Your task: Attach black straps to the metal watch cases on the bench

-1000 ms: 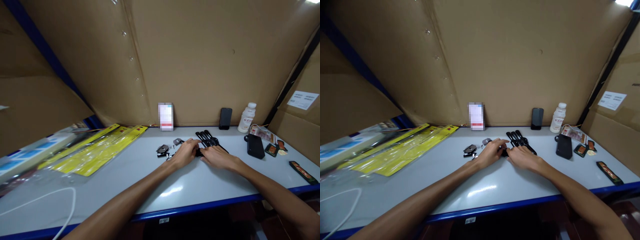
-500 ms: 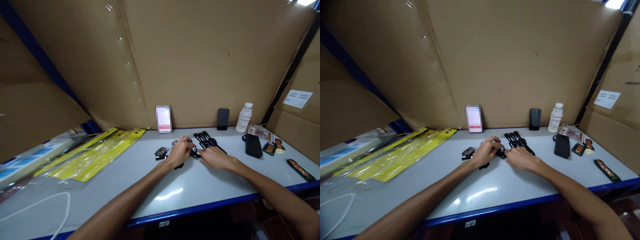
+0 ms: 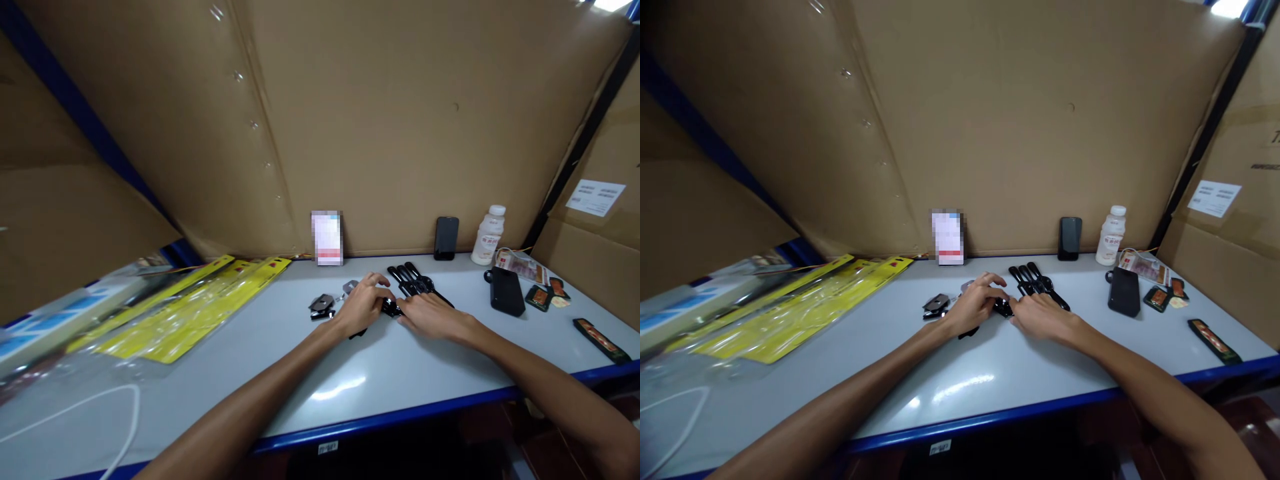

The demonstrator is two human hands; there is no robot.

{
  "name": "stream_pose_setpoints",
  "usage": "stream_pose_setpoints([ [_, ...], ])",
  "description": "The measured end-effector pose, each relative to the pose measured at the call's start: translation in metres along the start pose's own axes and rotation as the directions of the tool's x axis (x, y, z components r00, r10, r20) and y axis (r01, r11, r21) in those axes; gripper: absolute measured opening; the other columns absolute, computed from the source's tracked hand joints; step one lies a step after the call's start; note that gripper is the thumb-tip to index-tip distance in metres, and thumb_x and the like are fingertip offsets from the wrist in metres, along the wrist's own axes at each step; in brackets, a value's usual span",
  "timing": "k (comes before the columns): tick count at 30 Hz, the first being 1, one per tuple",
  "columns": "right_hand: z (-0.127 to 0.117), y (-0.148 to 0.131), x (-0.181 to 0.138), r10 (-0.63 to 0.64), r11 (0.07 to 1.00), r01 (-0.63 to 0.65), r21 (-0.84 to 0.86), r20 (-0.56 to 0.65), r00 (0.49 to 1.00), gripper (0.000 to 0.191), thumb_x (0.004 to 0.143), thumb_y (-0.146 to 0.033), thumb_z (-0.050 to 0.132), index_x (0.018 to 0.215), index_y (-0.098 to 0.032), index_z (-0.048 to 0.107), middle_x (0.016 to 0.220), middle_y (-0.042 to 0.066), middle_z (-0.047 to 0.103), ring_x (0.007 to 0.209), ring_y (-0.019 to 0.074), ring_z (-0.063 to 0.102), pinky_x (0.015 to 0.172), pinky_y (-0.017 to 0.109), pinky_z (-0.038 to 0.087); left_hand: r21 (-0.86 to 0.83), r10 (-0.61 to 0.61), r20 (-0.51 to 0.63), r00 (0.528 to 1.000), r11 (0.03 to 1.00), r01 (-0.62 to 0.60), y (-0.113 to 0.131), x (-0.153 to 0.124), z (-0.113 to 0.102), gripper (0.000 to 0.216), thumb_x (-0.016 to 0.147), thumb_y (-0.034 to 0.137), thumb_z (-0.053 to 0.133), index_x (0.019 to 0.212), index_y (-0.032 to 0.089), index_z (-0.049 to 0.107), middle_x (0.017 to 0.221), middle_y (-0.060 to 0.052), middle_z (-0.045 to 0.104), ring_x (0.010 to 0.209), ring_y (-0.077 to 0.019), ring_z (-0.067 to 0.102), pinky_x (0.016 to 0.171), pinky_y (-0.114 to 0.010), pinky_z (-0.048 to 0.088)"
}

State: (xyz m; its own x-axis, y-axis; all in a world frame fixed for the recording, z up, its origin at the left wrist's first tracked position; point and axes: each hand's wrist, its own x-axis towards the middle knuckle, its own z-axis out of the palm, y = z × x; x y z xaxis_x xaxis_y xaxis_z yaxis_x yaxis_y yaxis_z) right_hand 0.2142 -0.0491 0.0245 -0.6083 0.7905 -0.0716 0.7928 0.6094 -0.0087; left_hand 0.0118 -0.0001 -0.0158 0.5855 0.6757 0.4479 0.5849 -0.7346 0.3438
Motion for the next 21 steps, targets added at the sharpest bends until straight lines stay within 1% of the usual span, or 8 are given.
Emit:
stream_pose_setpoints([
  [3, 0.0003, 0.0005, 0.0003, -0.001, 1.0, 0.001, -0.013, 0.0, 1.0, 0.034, 0.102, -0.029, 0.044, 0.125, -0.01, 0.06, 0.106, 0.02, 0.07, 0.094, 0.0305, 0.069, 0.08, 0.039, 0.047, 0.005, -0.012, -0.016, 1.0, 1.0, 0.012, 0.0031, 0.0006, -0.0016, 0.039, 0.078, -0.002, 0.044, 0.074, 0.021, 0.076, 0.115, -0.008, 0.063, 0.111, -0.0229, 0.057, 0.099, -0.04, 0.049],
  [6, 0.0001, 0.0006, 0.0003, 0.005, 1.0, -0.005, -0.028, 0.005, 1.0, 0.033, 0.102, -0.03, 0.043, 0.121, -0.01, 0.061, 0.104, 0.02, 0.071, 0.093, 0.0308, 0.069, 0.079, 0.039, 0.048, 0.064, -0.065, -0.024, 0.998, 0.996, 0.067, 0.0033, 0.0006, -0.0033, 0.039, 0.077, -0.002, 0.046, 0.084, 0.021, 0.078, 0.112, -0.009, 0.064, 0.108, -0.0243, 0.057, 0.098, -0.041, 0.05],
  [8, 0.0005, 0.0011, 0.0006, 0.0, 1.0, 0.0, -0.028, 0.003, 1.0, 0.033, 0.102, -0.029, 0.044, 0.121, -0.01, 0.061, 0.104, 0.02, 0.071, 0.092, 0.0305, 0.069, 0.079, 0.039, 0.047, 0.062, -0.055, -0.018, 0.998, 0.996, 0.056, 0.0021, 0.0003, -0.0032, 0.044, 0.077, -0.003, 0.046, 0.092, 0.022, 0.079, 0.113, -0.009, 0.064, 0.109, -0.0239, 0.057, 0.099, -0.041, 0.05],
  [9, 0.0009, 0.0015, 0.0007, -0.004, 1.0, 0.004, -0.025, 0.001, 1.0, 0.033, 0.102, -0.029, 0.044, 0.122, -0.01, 0.06, 0.105, 0.02, 0.071, 0.092, 0.0303, 0.069, 0.078, 0.039, 0.047, 0.046, -0.034, -0.009, 0.999, 0.998, 0.035, 0.0015, 0.0002, -0.0028, 0.046, 0.077, -0.003, 0.045, 0.093, 0.023, 0.08, 0.114, -0.008, 0.064, 0.11, -0.0235, 0.056, 0.099, -0.041, 0.05],
  [12, 0.0024, 0.0027, 0.0012, -0.014, 1.0, 0.014, -0.011, -0.007, 1.0, 0.032, 0.102, -0.028, 0.044, 0.124, -0.01, 0.059, 0.105, 0.019, 0.071, 0.092, 0.0292, 0.069, 0.078, 0.038, 0.047, -0.007, 0.018, 0.01, 1.0, 1.0, -0.018, 0.0002, 0.0002, -0.0014, 0.044, 0.078, -0.003, 0.045, 0.082, 0.023, 0.08, 0.117, -0.007, 0.063, 0.112, -0.0229, 0.057, 0.099, -0.04, 0.05],
  [15, 0.0023, 0.0026, 0.0009, -0.011, 1.0, 0.011, -0.019, -0.015, 1.0, 0.031, 0.102, -0.028, 0.044, 0.121, -0.01, 0.061, 0.103, 0.018, 0.071, 0.091, 0.0297, 0.069, 0.077, 0.038, 0.048, 0.016, -0.023, -0.007, 1.0, 1.0, 0.023, -0.0001, 0.0008, -0.0017, 0.04, 0.077, -0.002, 0.045, 0.076, 0.021, 0.078, 0.115, -0.008, 0.063, 0.11, -0.0241, 0.058, 0.097, -0.041, 0.05],
  [18, 0.0008, 0.0012, 0.0001, -0.007, 0.999, 0.007, -0.033, -0.012, 1.0, 0.032, 0.102, -0.028, 0.043, 0.119, -0.009, 0.062, 0.101, 0.019, 0.071, 0.091, 0.0307, 0.069, 0.077, 0.039, 0.048, 0.05, -0.062, -0.01, 0.998, 0.997, 0.062, 0.0005, 0.0008, -0.0031, 0.043, 0.077, -0.003, 0.044, 0.085, 0.021, 0.079, 0.115, -0.01, 0.064, 0.109, -0.0253, 0.057, 0.096, -0.042, 0.05],
  [21, -0.0007, 0.0001, -0.0003, -0.005, 1.0, 0.005, -0.018, -0.004, 1.0, 0.033, 0.102, -0.028, 0.044, 0.122, -0.008, 0.061, 0.103, 0.02, 0.071, 0.091, 0.0306, 0.069, 0.078, 0.04, 0.048, 0.008, -0.009, 0.021, 1.0, 1.0, 0.009, 0.0013, 0.0001, -0.0031, 0.046, 0.077, -0.003, 0.042, 0.089, 0.023, 0.079, 0.116, -0.009, 0.063, 0.112, -0.0241, 0.057, 0.098, -0.041, 0.049],
])
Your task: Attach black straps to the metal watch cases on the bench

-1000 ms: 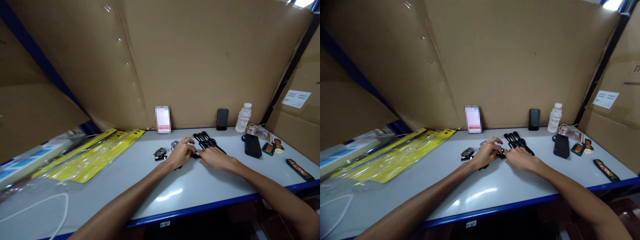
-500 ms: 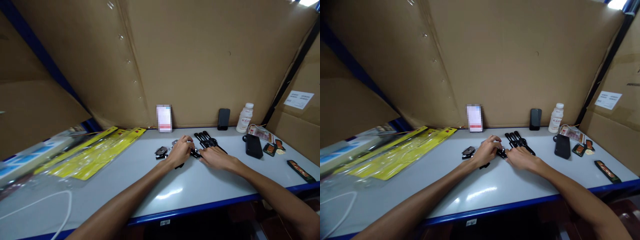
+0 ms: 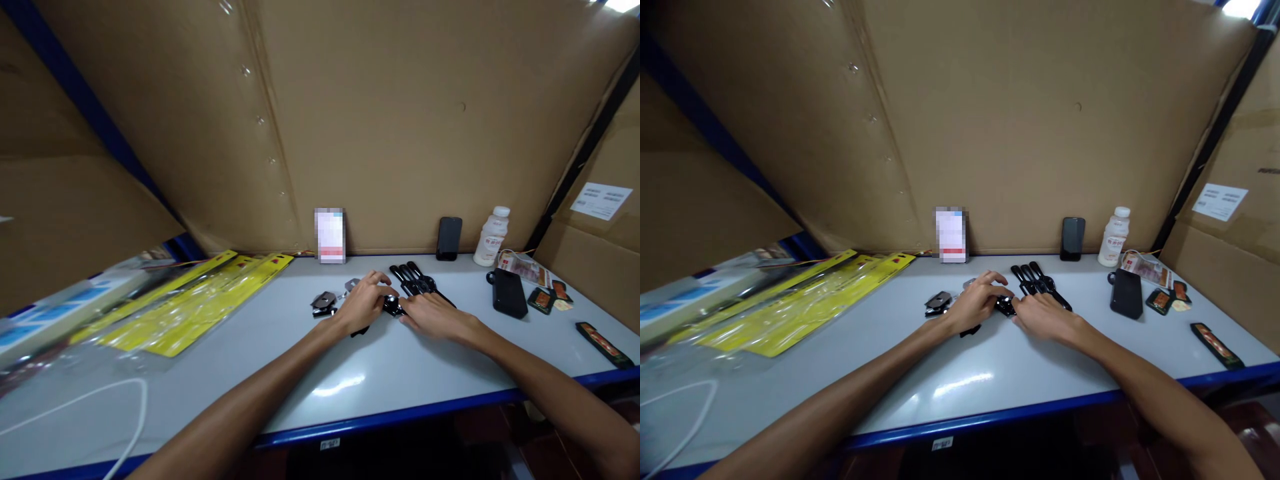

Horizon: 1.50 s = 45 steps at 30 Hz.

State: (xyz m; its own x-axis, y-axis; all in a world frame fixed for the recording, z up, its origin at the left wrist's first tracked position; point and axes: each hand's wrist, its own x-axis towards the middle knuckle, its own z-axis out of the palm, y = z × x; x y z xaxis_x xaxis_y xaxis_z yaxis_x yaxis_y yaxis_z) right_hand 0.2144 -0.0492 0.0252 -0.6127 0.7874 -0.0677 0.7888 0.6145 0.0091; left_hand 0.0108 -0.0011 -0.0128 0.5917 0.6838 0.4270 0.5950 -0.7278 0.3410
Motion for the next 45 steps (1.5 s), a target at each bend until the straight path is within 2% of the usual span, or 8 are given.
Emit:
stream_pose_setpoints([
  [5, -0.001, -0.001, 0.0, 0.001, 1.0, -0.001, 0.015, 0.01, 1.0, 0.033, 0.102, -0.027, 0.044, 0.124, -0.01, 0.06, 0.107, 0.019, 0.071, 0.092, 0.0299, 0.068, 0.079, 0.04, 0.048, -0.019, 0.003, -0.01, 1.0, 1.0, -0.003, -0.002, 0.0, 0.001, 0.04, 0.078, -0.002, 0.044, 0.073, 0.02, 0.076, 0.116, -0.008, 0.063, 0.11, -0.023, 0.058, 0.097, -0.039, 0.049],
  [15, -0.001, 0.0, 0.0, 0.0, 1.0, 0.0, 0.012, 0.01, 1.0, 0.032, 0.102, -0.028, 0.044, 0.124, -0.01, 0.06, 0.106, 0.019, 0.071, 0.092, 0.03, 0.069, 0.079, 0.038, 0.047, -0.039, 0.012, -0.001, 1.0, 0.999, -0.012, -0.003, 0.001, -0.001, 0.039, 0.077, -0.002, 0.043, 0.074, 0.02, 0.076, 0.113, -0.007, 0.066, 0.108, -0.0213, 0.059, 0.095, -0.035, 0.049],
  [20, 0.0, 0.001, 0.001, -0.002, 1.0, 0.002, -0.01, 0.005, 1.0, 0.033, 0.102, -0.029, 0.042, 0.12, -0.009, 0.061, 0.103, 0.02, 0.071, 0.091, 0.0314, 0.069, 0.076, 0.039, 0.047, 0.132, -0.096, 0.064, 0.993, 0.987, 0.087, -0.011, 0.002, -0.006, 0.043, 0.076, -0.002, 0.046, 0.097, 0.02, 0.077, 0.099, -0.007, 0.072, 0.096, -0.0225, 0.062, 0.09, -0.035, 0.05],
  [27, 0.0, 0.001, 0.0, 0.005, 1.0, -0.005, -0.012, 0.019, 1.0, 0.034, 0.103, -0.03, 0.042, 0.124, -0.011, 0.06, 0.106, 0.019, 0.071, 0.094, 0.0306, 0.068, 0.079, 0.038, 0.046, 0.23, -0.066, 0.144, 0.987, 0.973, 0.032, -0.009, 0.002, -0.012, 0.038, 0.079, 0.0, 0.048, 0.09, 0.02, 0.078, 0.096, -0.008, 0.074, 0.095, -0.024, 0.061, 0.09, -0.037, 0.049],
  [34, 0.001, 0.001, 0.0, -0.005, 1.0, 0.005, -0.01, 0.001, 1.0, 0.032, 0.102, -0.029, 0.042, 0.12, -0.01, 0.061, 0.107, 0.019, 0.071, 0.092, 0.03, 0.068, 0.078, 0.038, 0.046, 0.144, -0.008, 0.055, 0.998, 0.99, 0.0, 0.003, 0.001, -0.008, 0.027, 0.089, 0.011, 0.052, 0.1, 0.019, 0.075, 0.102, -0.008, 0.072, 0.099, -0.024, 0.06, 0.089, -0.038, 0.05],
  [39, 0.003, 0.002, 0.001, -0.006, 1.0, 0.006, 0.004, -0.003, 1.0, 0.032, 0.102, -0.029, 0.044, 0.122, -0.01, 0.06, 0.106, 0.018, 0.071, 0.092, 0.0293, 0.068, 0.077, 0.037, 0.045, 0.033, 0.103, 0.054, 0.993, 0.994, -0.104, 0.009, 0.001, -0.003, 0.033, 0.078, 0.0, 0.05, 0.081, 0.021, 0.075, 0.104, -0.006, 0.068, 0.102, -0.022, 0.059, 0.09, -0.036, 0.049],
  [42, 0.002, 0.002, 0.001, -0.007, 1.0, 0.007, 0.002, 0.001, 1.0, 0.03, 0.102, -0.029, 0.043, 0.119, -0.011, 0.061, 0.105, 0.018, 0.071, 0.09, 0.0292, 0.069, 0.076, 0.037, 0.044, 0.021, 0.04, 0.004, 0.999, 0.999, -0.04, 0.005, 0.001, -0.002, 0.032, 0.075, -0.002, 0.049, 0.072, 0.02, 0.072, 0.105, -0.007, 0.067, 0.101, -0.0218, 0.059, 0.09, -0.036, 0.05],
  [45, 0.001, 0.002, 0.0, -0.002, 1.0, 0.002, -0.011, 0.009, 1.0, 0.031, 0.102, -0.03, 0.042, 0.118, -0.01, 0.061, 0.103, 0.018, 0.071, 0.09, 0.0299, 0.068, 0.075, 0.037, 0.044, 0.071, -0.048, -0.015, 0.999, 0.996, 0.049, -0.001, 0.001, -0.002, 0.036, 0.075, -0.002, 0.047, 0.083, 0.019, 0.075, 0.103, -0.008, 0.068, 0.099, -0.0233, 0.059, 0.09, -0.038, 0.051],
])
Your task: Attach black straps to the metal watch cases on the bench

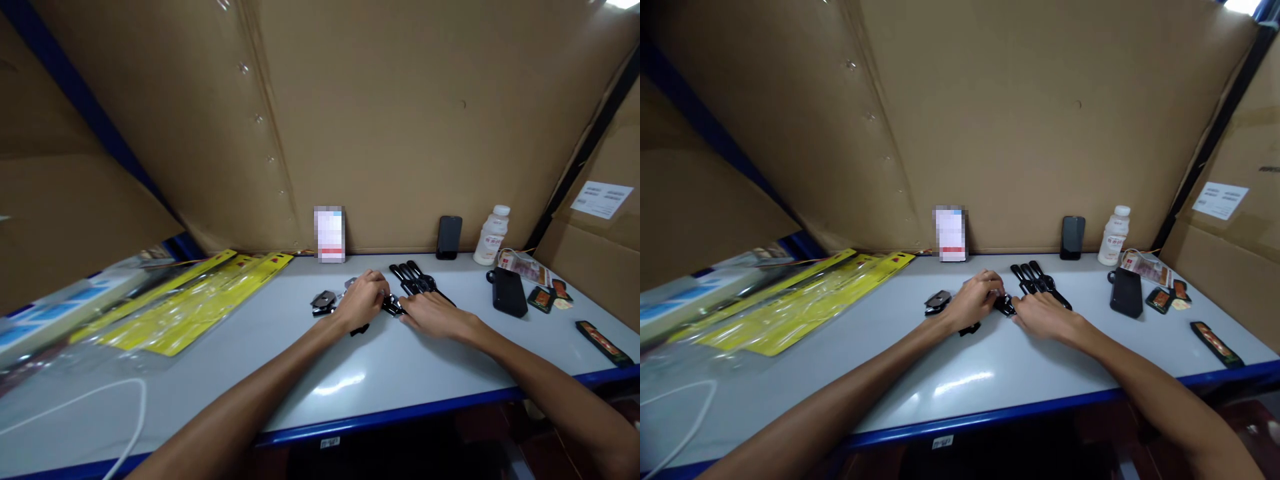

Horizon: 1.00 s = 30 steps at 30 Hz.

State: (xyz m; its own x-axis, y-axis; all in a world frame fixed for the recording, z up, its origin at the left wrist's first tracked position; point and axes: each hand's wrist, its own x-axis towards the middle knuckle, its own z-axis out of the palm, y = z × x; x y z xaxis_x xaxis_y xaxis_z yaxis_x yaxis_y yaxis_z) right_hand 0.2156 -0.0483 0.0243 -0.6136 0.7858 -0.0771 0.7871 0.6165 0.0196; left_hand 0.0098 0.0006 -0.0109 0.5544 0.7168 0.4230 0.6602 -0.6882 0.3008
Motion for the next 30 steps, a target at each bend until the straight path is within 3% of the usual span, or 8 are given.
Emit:
stream_pose_setpoints([
  [3, 0.0, 0.0, 0.0, -0.001, 1.0, 0.001, 0.008, 0.003, 1.0, 0.034, 0.102, -0.03, 0.043, 0.122, -0.01, 0.06, 0.105, 0.019, 0.071, 0.092, 0.0301, 0.068, 0.077, 0.037, 0.045, -0.004, 0.066, 0.038, 0.997, 0.998, -0.066, -0.002, -0.001, 0.0, 0.044, 0.074, -0.003, 0.046, 0.093, 0.022, 0.078, 0.108, -0.008, 0.067, 0.104, -0.0235, 0.058, 0.093, -0.039, 0.051],
  [7, 0.002, 0.001, 0.001, -0.005, 1.0, 0.005, 0.029, -0.003, 1.0, 0.035, 0.102, -0.029, 0.044, 0.127, -0.009, 0.059, 0.108, 0.02, 0.07, 0.094, 0.0305, 0.068, 0.079, 0.039, 0.046, -0.076, 0.161, 0.044, 0.986, 0.984, -0.158, 0.002, -0.002, 0.0, 0.043, 0.076, -0.003, 0.045, 0.085, 0.023, 0.078, 0.111, -0.007, 0.066, 0.107, -0.0225, 0.059, 0.095, -0.039, 0.05],
  [10, 0.001, 0.0, 0.001, -0.002, 1.0, 0.002, 0.024, -0.002, 1.0, 0.035, 0.102, -0.029, 0.043, 0.124, -0.009, 0.06, 0.107, 0.02, 0.071, 0.093, 0.0308, 0.068, 0.079, 0.039, 0.046, -0.089, 0.105, 0.027, 0.994, 0.991, -0.103, 0.002, 0.0, -0.001, 0.039, 0.076, -0.003, 0.044, 0.079, 0.02, 0.076, 0.106, -0.007, 0.068, 0.103, -0.0216, 0.061, 0.093, -0.036, 0.05],
  [14, 0.0, 0.0, 0.0, 0.008, 1.0, -0.008, -0.001, -0.004, 1.0, 0.036, 0.102, -0.031, 0.042, 0.123, -0.009, 0.061, 0.101, 0.02, 0.071, 0.09, 0.0305, 0.069, 0.076, 0.038, 0.046, 0.04, -0.02, 0.058, 0.998, 0.999, 0.018, -0.005, 0.001, -0.005, 0.041, 0.076, -0.002, 0.045, 0.097, 0.018, 0.074, 0.1, -0.008, 0.072, 0.096, -0.0229, 0.063, 0.089, -0.036, 0.051],
  [18, -0.001, -0.001, -0.001, 0.015, 1.0, -0.015, -0.013, 0.007, 1.0, 0.036, 0.103, -0.032, 0.041, 0.124, -0.01, 0.06, 0.103, 0.02, 0.071, 0.09, 0.0307, 0.069, 0.076, 0.038, 0.046, 0.168, 0.014, 0.165, 0.986, 0.985, -0.042, -0.008, 0.001, -0.012, 0.035, 0.079, 0.001, 0.047, 0.089, 0.019, 0.075, 0.094, -0.008, 0.073, 0.094, -0.0241, 0.063, 0.088, -0.036, 0.05],
  [30, -0.005, -0.005, -0.001, 0.052, 0.999, -0.052, -0.01, 0.023, 0.998, 0.034, 0.102, -0.03, 0.043, 0.123, -0.008, 0.059, 0.102, 0.02, 0.072, 0.09, 0.0313, 0.07, 0.074, 0.037, 0.046, 0.223, 0.051, 0.202, 0.978, 0.97, -0.096, -0.002, -0.001, -0.015, 0.035, 0.081, 0.003, 0.047, 0.089, 0.02, 0.077, 0.09, -0.009, 0.074, 0.092, -0.0238, 0.062, 0.086, -0.036, 0.05],
])
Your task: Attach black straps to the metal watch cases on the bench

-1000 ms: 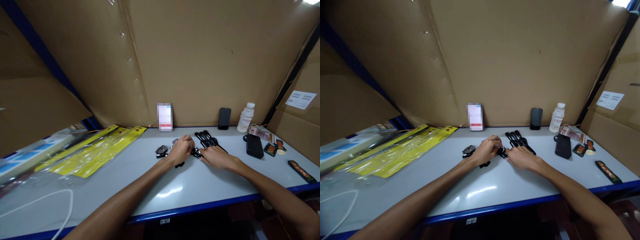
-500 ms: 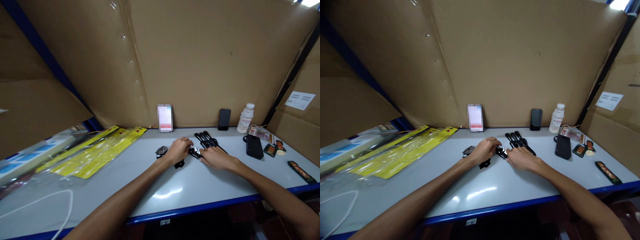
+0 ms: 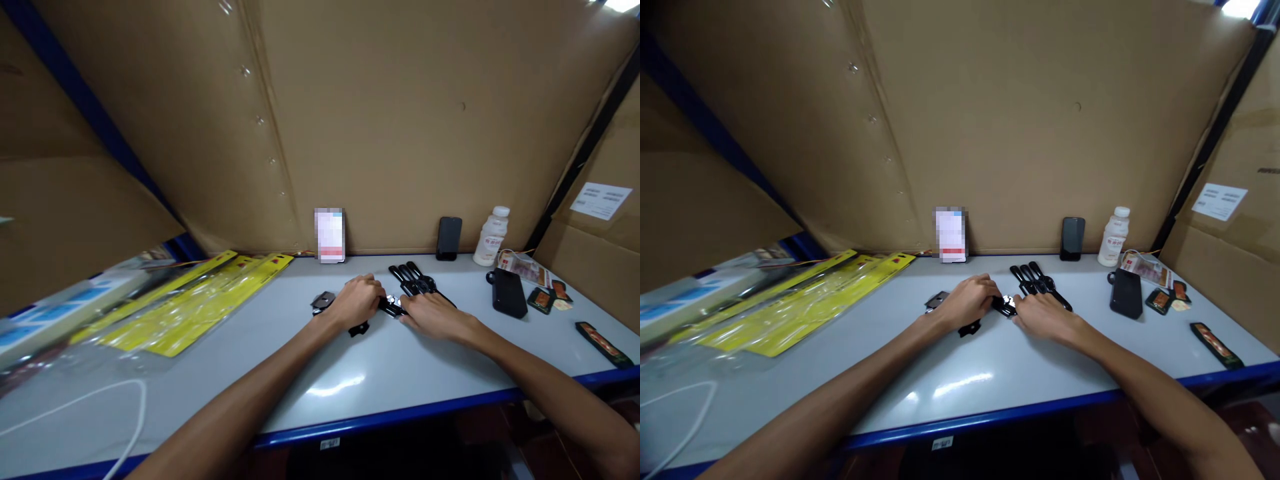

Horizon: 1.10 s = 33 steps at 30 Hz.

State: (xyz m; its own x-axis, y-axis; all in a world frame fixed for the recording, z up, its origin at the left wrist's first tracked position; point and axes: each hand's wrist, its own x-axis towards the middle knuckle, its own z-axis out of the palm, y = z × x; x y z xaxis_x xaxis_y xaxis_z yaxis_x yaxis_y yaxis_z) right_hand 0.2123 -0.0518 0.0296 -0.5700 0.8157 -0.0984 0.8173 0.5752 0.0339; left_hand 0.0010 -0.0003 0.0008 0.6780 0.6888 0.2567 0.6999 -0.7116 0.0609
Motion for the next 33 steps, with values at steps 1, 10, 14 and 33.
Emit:
stream_pose_setpoints([
  [1, 0.0, 0.0, 0.0, 0.012, 1.0, -0.012, 0.002, -0.005, 1.0, 0.035, 0.101, -0.03, 0.043, 0.124, -0.008, 0.058, 0.102, 0.02, 0.072, 0.09, 0.0313, 0.07, 0.074, 0.037, 0.046, -0.006, 0.002, -0.002, 1.0, 1.0, -0.002, 0.0, 0.0, 0.0, 0.036, 0.081, 0.003, 0.047, 0.09, 0.02, 0.077, 0.09, -0.009, 0.074, 0.092, -0.0237, 0.062, 0.086, -0.036, 0.05],
  [10, 0.006, 0.003, 0.002, 0.003, 1.0, -0.003, 0.01, -0.029, 1.0, 0.034, 0.102, -0.031, 0.044, 0.121, -0.009, 0.059, 0.102, 0.02, 0.072, 0.089, 0.0305, 0.07, 0.075, 0.038, 0.046, -0.035, 0.026, 0.005, 1.0, 0.999, -0.026, -0.002, 0.001, 0.001, 0.037, 0.079, 0.002, 0.046, 0.092, 0.019, 0.076, 0.093, -0.009, 0.074, 0.094, -0.024, 0.063, 0.088, -0.037, 0.05],
  [14, 0.005, 0.004, 0.002, 0.004, 1.0, -0.004, 0.001, -0.017, 1.0, 0.032, 0.101, -0.031, 0.045, 0.12, -0.01, 0.059, 0.104, 0.019, 0.072, 0.089, 0.0297, 0.069, 0.074, 0.037, 0.045, -0.076, 0.02, -0.011, 1.0, 0.997, -0.021, -0.002, 0.001, 0.002, 0.034, 0.079, 0.002, 0.047, 0.088, 0.019, 0.075, 0.09, -0.008, 0.073, 0.092, -0.023, 0.063, 0.087, -0.035, 0.049],
  [33, 0.0, -0.002, 0.0, 0.026, 1.0, -0.027, -0.008, -0.019, 0.999, 0.033, 0.101, -0.029, 0.045, 0.123, -0.008, 0.057, 0.102, 0.02, 0.072, 0.09, 0.0304, 0.07, 0.075, 0.037, 0.046, -0.114, 0.024, -0.103, 0.994, 0.993, -0.036, 0.008, 0.0, 0.002, 0.015, 0.095, 0.024, 0.056, 0.098, 0.02, 0.071, 0.099, -0.008, 0.069, 0.098, -0.0241, 0.061, 0.083, -0.036, 0.051],
])
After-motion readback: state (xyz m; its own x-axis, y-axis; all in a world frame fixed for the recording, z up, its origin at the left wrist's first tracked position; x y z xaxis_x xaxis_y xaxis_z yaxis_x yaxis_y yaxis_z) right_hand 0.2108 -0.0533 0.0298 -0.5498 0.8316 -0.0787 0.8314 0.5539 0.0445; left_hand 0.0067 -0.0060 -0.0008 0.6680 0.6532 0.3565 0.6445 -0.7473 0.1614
